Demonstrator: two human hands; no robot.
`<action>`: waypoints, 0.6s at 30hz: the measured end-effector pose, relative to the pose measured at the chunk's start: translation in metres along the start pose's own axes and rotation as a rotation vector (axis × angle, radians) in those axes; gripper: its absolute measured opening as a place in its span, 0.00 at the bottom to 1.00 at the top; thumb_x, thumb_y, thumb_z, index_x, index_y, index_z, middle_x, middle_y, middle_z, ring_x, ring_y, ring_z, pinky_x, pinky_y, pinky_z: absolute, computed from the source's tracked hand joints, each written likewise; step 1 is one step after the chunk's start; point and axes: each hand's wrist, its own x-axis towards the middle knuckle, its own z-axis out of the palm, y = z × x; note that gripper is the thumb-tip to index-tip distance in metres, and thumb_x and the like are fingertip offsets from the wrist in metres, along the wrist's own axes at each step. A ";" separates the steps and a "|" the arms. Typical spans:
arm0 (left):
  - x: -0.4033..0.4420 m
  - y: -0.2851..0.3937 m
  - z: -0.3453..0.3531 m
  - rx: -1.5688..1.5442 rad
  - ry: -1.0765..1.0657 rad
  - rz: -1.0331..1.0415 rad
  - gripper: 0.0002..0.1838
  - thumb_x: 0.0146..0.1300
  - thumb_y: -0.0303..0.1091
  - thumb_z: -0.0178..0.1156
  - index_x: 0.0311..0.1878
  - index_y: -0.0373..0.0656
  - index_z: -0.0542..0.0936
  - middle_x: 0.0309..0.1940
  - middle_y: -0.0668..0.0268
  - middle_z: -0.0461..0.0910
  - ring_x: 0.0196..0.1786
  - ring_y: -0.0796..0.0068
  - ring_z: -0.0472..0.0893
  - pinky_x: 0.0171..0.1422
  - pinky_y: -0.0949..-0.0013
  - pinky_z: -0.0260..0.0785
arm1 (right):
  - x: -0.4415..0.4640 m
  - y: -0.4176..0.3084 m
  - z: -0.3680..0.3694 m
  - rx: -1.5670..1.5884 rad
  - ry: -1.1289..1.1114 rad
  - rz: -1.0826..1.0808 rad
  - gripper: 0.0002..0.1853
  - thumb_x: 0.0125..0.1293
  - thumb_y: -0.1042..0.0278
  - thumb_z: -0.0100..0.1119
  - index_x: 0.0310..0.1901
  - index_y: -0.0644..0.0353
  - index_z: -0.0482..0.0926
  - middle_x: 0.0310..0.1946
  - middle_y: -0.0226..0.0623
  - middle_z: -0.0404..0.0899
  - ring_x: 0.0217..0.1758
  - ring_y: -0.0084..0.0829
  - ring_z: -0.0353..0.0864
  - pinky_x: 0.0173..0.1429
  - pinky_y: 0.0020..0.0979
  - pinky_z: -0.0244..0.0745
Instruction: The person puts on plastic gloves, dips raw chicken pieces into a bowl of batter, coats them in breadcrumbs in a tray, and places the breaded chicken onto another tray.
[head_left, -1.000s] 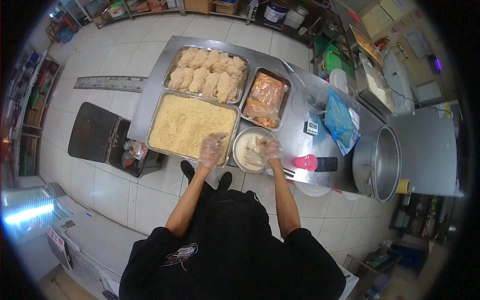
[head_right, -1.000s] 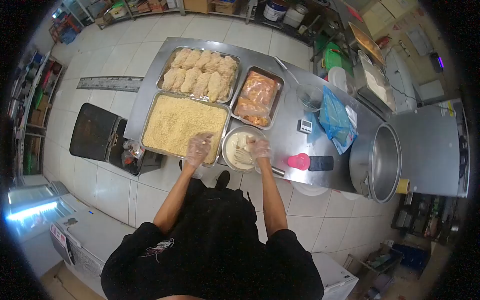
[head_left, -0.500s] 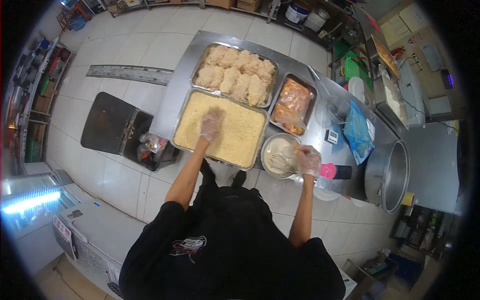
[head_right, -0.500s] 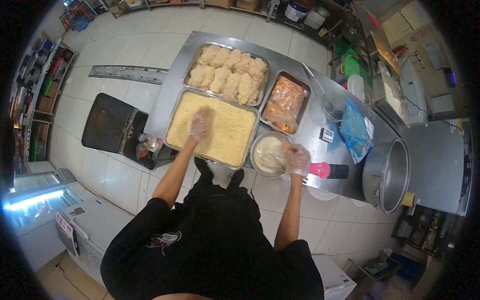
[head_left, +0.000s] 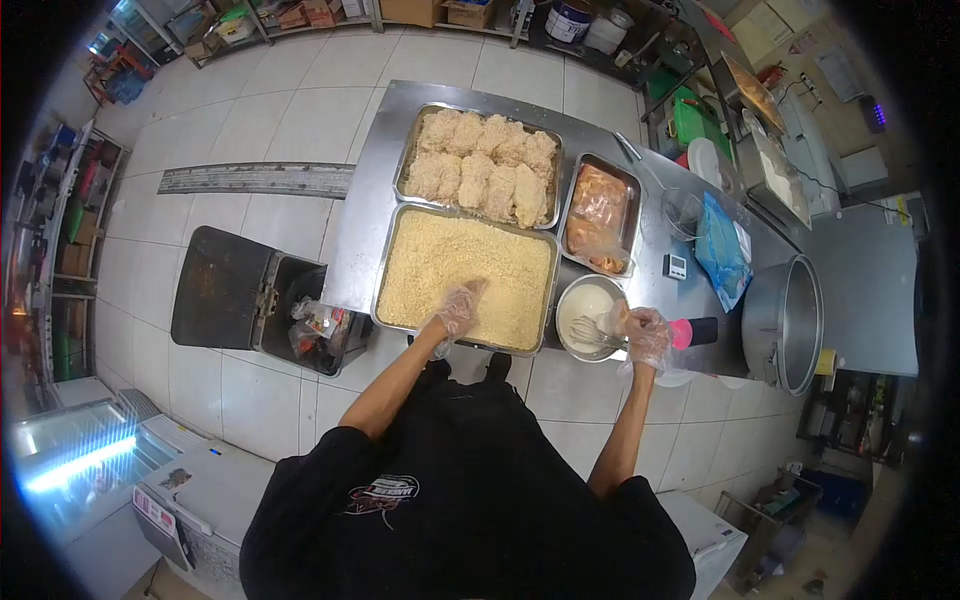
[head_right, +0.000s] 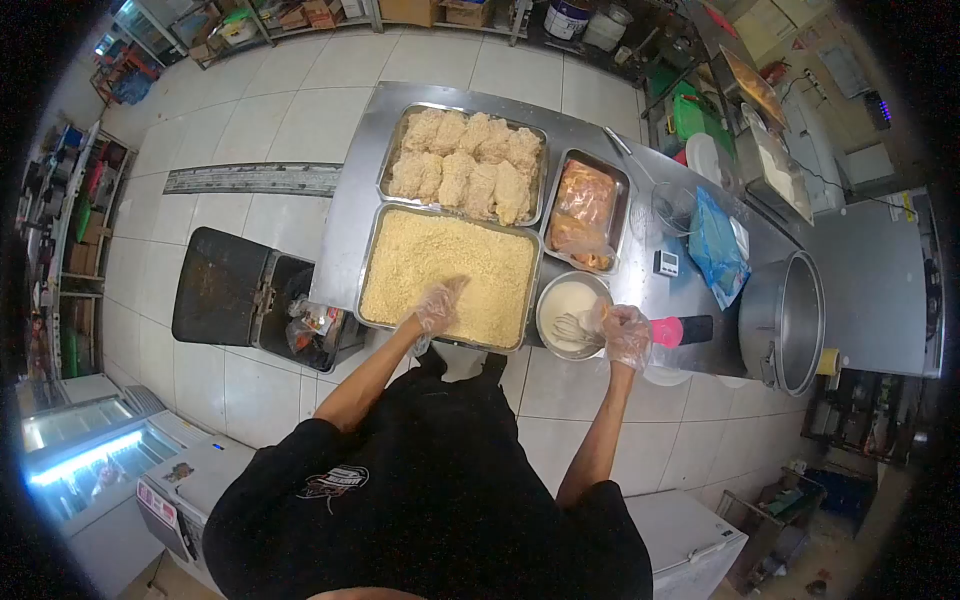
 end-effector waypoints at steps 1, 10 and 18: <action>-0.002 -0.004 -0.001 -0.003 0.002 0.002 0.39 0.48 0.39 0.55 0.65 0.35 0.60 0.61 0.48 0.66 0.62 0.52 0.67 0.68 0.56 0.55 | -0.001 0.005 0.003 -0.002 0.020 -0.015 0.11 0.48 0.62 0.66 0.32 0.59 0.81 0.26 0.36 0.82 0.29 0.30 0.82 0.35 0.30 0.76; -0.035 -0.027 -0.019 0.676 -0.509 -0.039 0.34 0.60 0.33 0.43 0.70 0.34 0.49 0.68 0.50 0.56 0.71 0.60 0.56 0.71 0.65 0.52 | -0.018 -0.080 0.005 0.254 0.102 -0.129 0.08 0.49 0.68 0.65 0.32 0.59 0.80 0.26 0.36 0.81 0.29 0.27 0.79 0.36 0.28 0.74; -0.077 -0.093 -0.030 -1.076 0.176 -0.156 0.33 0.62 0.33 0.42 0.70 0.38 0.50 0.70 0.58 0.54 0.72 0.63 0.55 0.74 0.66 0.47 | -0.040 -0.118 0.133 0.884 -0.319 -0.042 0.08 0.61 0.72 0.58 0.42 0.62 0.77 0.35 0.32 0.79 0.36 0.23 0.77 0.40 0.23 0.73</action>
